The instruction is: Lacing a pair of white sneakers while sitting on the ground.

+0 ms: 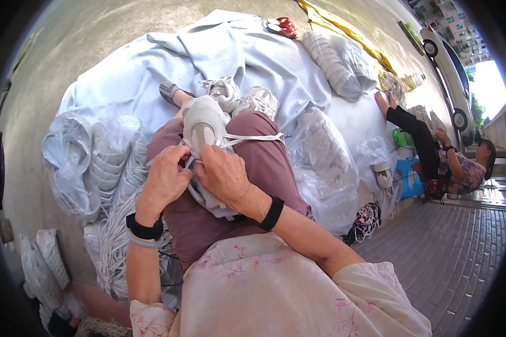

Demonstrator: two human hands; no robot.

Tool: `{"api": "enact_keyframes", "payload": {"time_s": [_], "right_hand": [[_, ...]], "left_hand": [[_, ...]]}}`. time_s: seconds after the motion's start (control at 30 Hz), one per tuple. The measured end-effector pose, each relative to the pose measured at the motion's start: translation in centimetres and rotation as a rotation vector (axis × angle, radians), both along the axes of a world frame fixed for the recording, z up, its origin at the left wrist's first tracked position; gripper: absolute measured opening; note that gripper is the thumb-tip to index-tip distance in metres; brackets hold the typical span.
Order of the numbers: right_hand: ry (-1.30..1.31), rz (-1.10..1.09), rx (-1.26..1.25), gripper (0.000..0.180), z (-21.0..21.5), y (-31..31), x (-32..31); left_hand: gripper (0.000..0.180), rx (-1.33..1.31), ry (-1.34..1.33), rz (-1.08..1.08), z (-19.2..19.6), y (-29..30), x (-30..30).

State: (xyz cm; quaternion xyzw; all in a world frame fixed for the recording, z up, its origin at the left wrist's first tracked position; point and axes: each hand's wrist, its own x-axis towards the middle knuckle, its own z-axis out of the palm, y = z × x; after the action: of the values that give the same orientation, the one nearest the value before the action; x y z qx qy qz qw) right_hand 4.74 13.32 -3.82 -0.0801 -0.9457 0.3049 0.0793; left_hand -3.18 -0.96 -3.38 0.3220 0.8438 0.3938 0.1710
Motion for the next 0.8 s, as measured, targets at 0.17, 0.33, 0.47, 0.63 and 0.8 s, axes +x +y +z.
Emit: {"api": "enact_keyframes", "payload": {"time_s": [0.17, 0.33, 0.47, 0.63, 0.8], "right_hand": [[-0.066, 0.027, -0.018, 0.020, 0.6, 0.6, -0.4], [-0.039, 0.012, 0.006, 0.022, 0.6, 0.5, -0.3], [-0.004, -0.011, 0.054, 0.020, -0.1, -0.2, -0.1], [0.064, -0.008, 0.052, 0.016, -0.5, -0.1, 0.4], [0.177, 0.022, 0.085, 0.017, -1.1, 0.3, 0.0]], "left_hand": [[0.040, -0.108, -0.023, 0.067, 1.3, 0.4, 1.3], [0.034, -0.067, 0.062, -0.027, 1.0, 0.6, 0.8], [0.033, -0.064, 0.095, -0.049, 0.2, 0.4, 0.1], [0.025, 0.046, -0.041, -0.140, 0.7, 0.1, -1.7], [0.021, 0.050, -0.149, -0.157, 1.0, 0.1, -2.5]]}}
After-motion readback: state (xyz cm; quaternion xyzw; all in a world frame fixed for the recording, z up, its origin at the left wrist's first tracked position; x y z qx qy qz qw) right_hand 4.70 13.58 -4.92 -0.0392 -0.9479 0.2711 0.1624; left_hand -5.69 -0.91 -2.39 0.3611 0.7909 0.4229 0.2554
